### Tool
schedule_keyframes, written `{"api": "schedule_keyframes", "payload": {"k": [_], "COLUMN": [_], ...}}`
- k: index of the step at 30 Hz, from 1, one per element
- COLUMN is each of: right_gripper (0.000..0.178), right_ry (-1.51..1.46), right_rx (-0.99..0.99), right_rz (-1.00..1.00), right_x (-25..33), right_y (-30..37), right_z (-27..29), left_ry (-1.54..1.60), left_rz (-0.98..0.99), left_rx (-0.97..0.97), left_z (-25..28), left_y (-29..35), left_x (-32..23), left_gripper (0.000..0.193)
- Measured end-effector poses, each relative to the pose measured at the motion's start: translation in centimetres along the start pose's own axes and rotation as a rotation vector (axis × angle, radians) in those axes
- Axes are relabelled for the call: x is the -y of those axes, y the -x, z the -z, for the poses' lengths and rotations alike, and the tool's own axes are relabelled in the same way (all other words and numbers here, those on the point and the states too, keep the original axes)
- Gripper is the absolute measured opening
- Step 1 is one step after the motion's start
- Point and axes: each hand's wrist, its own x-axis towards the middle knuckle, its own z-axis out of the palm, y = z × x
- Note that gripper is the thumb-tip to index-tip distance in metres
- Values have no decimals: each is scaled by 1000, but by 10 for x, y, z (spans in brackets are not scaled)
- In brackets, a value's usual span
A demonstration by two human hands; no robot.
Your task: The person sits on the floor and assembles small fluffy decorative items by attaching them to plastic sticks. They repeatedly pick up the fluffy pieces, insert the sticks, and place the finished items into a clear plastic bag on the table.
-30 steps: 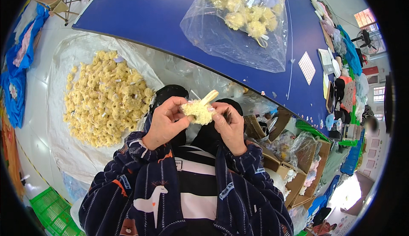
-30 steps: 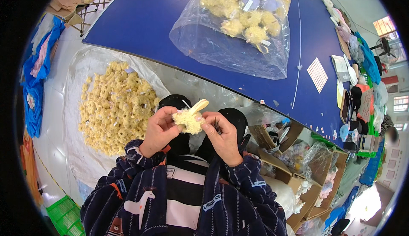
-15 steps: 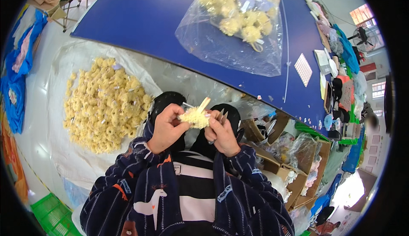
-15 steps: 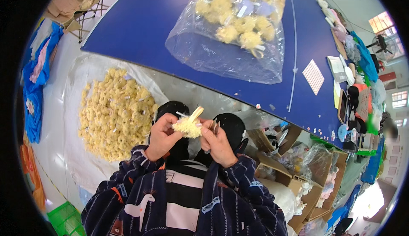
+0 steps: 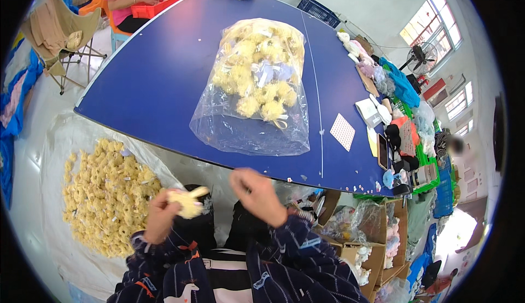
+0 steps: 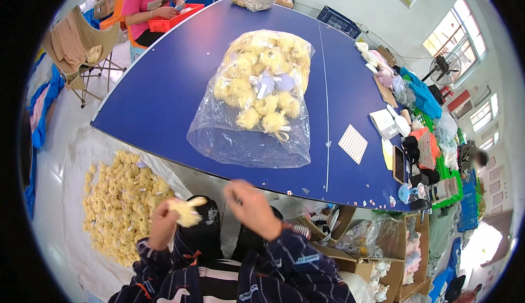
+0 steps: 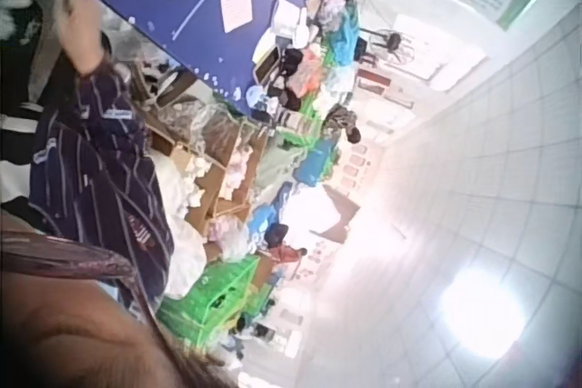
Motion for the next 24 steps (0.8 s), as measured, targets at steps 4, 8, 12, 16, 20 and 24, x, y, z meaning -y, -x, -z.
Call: {"api": "schedule_keyframes", "payload": {"k": [4,8,12,16,20,24], "right_gripper": [35,30,14,19,21,20], "right_ry": [592,861,765,380,84,-342], "right_rx": [-150,-259,-274,-297,-30,57], "right_rz": [-111,-318,-188,-231,-202,-647], "right_x": [-32,-91,-89,-38,29,41], "right_y": [-57,-82,-73,-38,17,36], "right_z": [26,51,61,52,35,26], "left_ry": [-844,-1321,-643,-554,-453,-75], "left_rz": [-97,-441,-169,-296,-364,-128], "left_rx": [-366,-566,-146,126,230,334], "left_z": [60,81,33,-35,-91,-89], "left_y": [18,29,23,-1,-14,-7], "left_x": [-56,-52,-44,-35,-37,-10], "left_gripper": [33,34,27,33,50,47]}}
